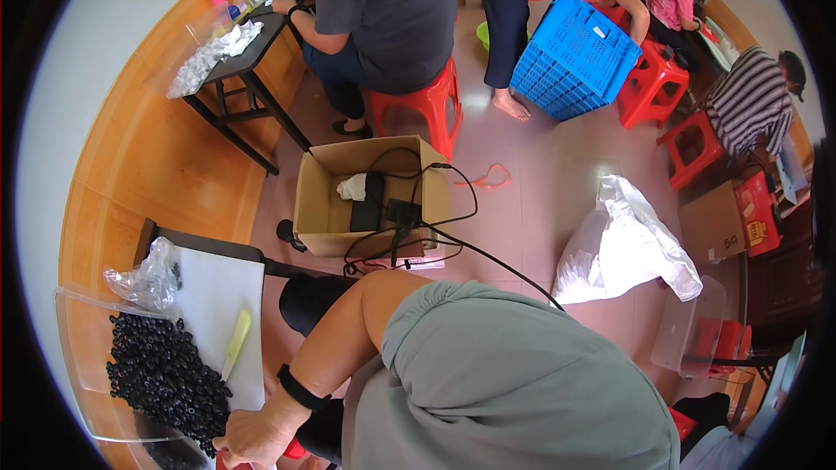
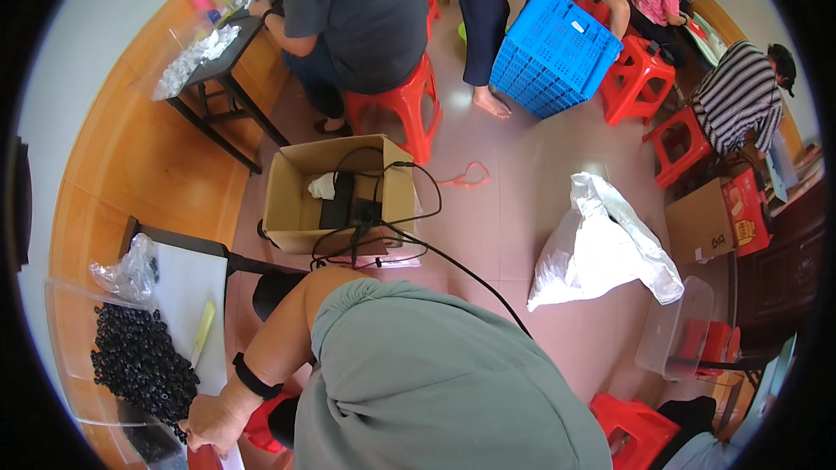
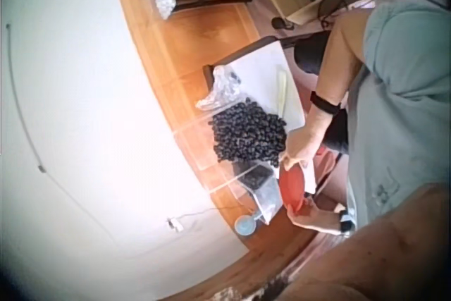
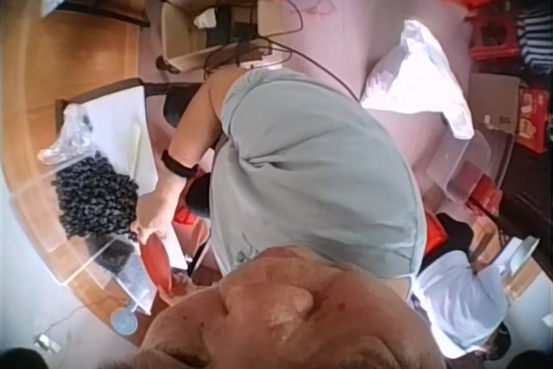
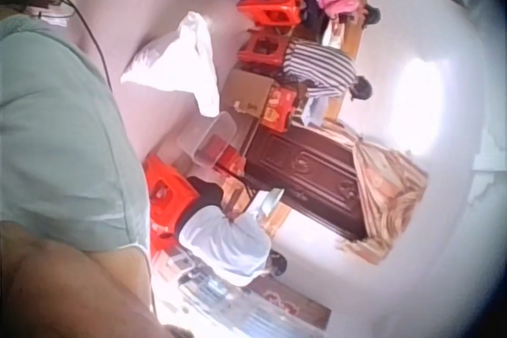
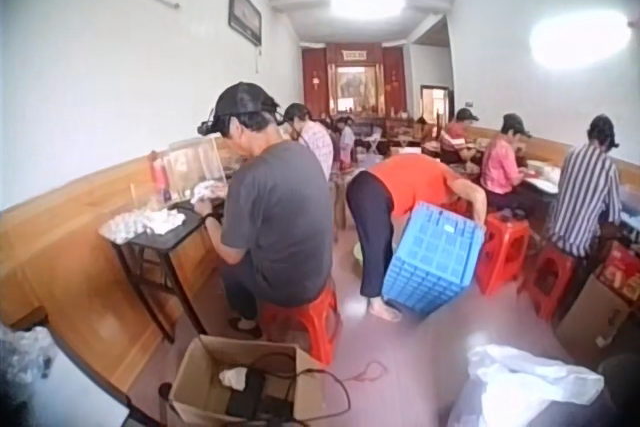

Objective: The person uses a knife to trim small black plastic components, placing them into a red bowl before pouring more components from a large bin onto the table. They then refill the bin from a blue crate and resume trimming the components one by one.

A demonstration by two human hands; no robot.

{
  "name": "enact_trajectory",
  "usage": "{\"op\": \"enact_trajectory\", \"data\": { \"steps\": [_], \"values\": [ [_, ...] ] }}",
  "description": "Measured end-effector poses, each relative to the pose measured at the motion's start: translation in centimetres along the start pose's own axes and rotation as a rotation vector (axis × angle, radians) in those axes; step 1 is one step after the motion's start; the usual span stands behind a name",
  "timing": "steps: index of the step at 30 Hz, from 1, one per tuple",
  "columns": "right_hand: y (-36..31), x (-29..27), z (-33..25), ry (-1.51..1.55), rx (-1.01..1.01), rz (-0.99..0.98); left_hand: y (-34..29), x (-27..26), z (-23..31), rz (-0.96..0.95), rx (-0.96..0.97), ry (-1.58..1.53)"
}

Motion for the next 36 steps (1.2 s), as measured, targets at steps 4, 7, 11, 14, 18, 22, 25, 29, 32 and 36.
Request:
{"op": "enact_trajectory", "data": {
  "steps": [4, 7, 11, 14, 18, 22, 25, 29, 32, 36],
  "values": [
    [0.4, 0.7, 0.2, -0.026, 0.054, -0.069, -1.3, 0.4, 0.3, 0.046, -0.016, -0.03],
    [0.2, 0.4, -1.5, 0.129, 0.036, -0.033, -2.8, -1.5, 1.1, 0.136, -0.013, -0.061],
    [-1.3, -2.9, -2.6, 0.175, 0.094, -0.138, -6.5, -6.8, 3.3, 0.35, 0.045, -0.095],
    [-2.2, -4.3, -2.4, 0.193, 0.127, -0.017, -13.2, -12.5, 7.7, 0.601, 0.171, -0.097],
    [-3.0, -5.6, -2.0, 0.041, 0.108, -0.048, -14.0, -12.6, 7.4, 0.398, 0.152, 0.236],
    [-2.7, -6.4, -1.4, 0.023, 0.037, -0.069, -12.9, -12.8, 6.4, 0.399, 0.163, 0.072],
    [-2.6, -6.0, -1.0, -0.025, -0.02, -0.085, -12.6, -12.5, 6.1, 0.499, 0.238, 0.09],
    [-1.9, -6.1, 0.0, -0.056, -0.059, -0.108, -11.8, -13.1, 5.5, 0.559, 0.251, 0.071],
    [-1.3, -6.2, 1.0, -0.094, -0.099, -0.129, -10.8, -14.1, 4.4, 0.534, 0.203, 0.06],
    [-0.4, -6.3, 1.4, -0.139, -0.111, -0.205, -9.5, -13.4, 4.0, 0.576, 0.26, 0.026]
  ]
}}
Point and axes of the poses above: each hand's wrist, its own y-axis towards the middle knuckle, its own x-axis out of the palm, z = x × y, the point moved 3 cm from there along y, towards the middle knuckle, and after that the axes turned 3 degrees about z, right-handed, at the moved point
